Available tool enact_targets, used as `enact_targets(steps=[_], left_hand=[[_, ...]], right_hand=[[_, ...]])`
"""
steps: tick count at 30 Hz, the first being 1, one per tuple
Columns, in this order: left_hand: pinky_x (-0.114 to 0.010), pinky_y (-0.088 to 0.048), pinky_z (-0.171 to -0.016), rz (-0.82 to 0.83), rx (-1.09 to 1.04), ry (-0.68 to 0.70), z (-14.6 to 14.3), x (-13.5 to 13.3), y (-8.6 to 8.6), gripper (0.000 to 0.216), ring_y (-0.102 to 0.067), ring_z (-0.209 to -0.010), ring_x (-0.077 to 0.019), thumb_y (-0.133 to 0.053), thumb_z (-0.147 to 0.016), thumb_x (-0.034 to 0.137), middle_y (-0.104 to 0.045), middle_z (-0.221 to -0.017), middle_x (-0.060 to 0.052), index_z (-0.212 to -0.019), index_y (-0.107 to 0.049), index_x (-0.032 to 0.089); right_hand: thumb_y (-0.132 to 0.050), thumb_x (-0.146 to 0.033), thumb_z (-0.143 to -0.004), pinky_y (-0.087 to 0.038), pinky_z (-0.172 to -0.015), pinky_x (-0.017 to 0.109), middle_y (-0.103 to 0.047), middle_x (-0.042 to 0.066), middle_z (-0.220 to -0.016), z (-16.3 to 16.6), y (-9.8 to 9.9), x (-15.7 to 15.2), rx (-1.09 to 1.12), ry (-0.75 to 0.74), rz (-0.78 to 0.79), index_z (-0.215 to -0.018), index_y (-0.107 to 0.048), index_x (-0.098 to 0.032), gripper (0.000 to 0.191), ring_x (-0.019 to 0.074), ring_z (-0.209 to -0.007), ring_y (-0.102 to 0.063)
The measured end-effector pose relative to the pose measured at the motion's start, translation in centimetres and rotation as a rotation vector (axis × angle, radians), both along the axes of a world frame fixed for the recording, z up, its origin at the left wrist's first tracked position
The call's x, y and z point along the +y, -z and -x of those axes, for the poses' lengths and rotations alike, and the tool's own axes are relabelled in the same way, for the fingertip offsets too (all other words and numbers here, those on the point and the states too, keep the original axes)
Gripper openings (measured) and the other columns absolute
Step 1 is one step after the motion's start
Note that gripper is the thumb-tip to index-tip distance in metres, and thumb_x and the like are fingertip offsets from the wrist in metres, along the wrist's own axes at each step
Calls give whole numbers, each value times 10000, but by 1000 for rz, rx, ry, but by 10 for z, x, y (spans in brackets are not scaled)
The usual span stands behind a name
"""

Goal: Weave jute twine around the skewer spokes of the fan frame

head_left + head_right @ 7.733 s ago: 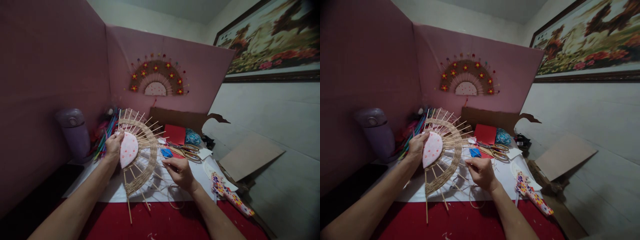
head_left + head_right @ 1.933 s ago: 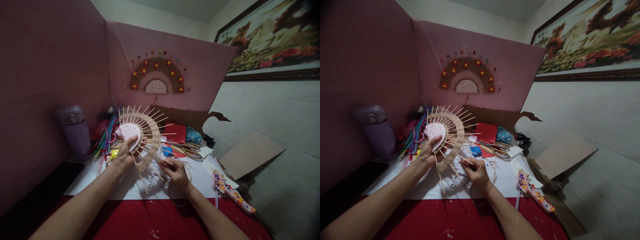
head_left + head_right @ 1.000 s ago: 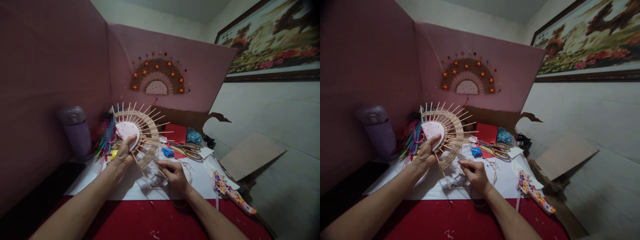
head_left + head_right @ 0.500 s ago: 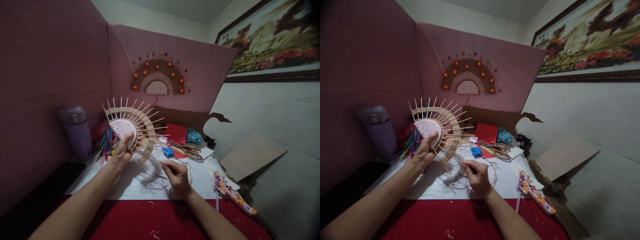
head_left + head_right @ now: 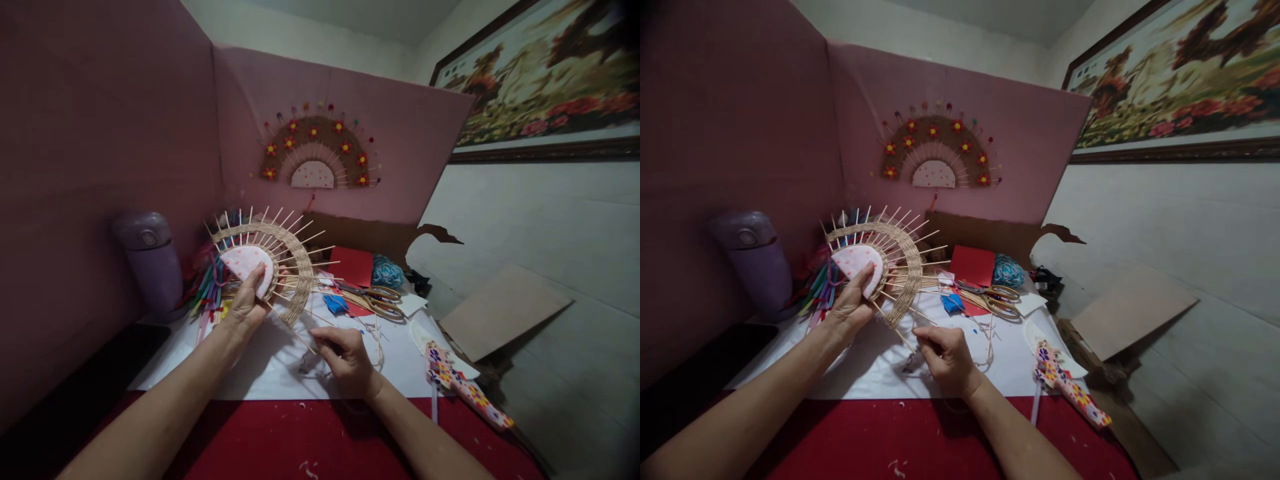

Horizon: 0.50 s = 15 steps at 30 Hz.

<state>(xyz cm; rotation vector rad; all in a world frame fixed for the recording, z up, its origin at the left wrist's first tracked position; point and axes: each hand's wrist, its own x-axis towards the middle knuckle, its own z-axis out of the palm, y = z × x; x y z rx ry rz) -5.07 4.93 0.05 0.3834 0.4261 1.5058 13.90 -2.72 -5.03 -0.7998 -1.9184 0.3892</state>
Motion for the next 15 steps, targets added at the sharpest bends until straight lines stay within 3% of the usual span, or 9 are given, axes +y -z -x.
enact_targets(steps=[15], left_hand=[[-265, -536, -521, 88, 4, -27, -8, -8, -6, 75, -631, -555, -153, -523, -792, 96, -671, -667, -61, -803, -593, 118]], right_hand=[[-524, -122, -754, -459, -564, 212, -697, 61, -762, 2, 5, 4, 0, -30, 67, -927, -681, -140, 234, 121, -592, -605]])
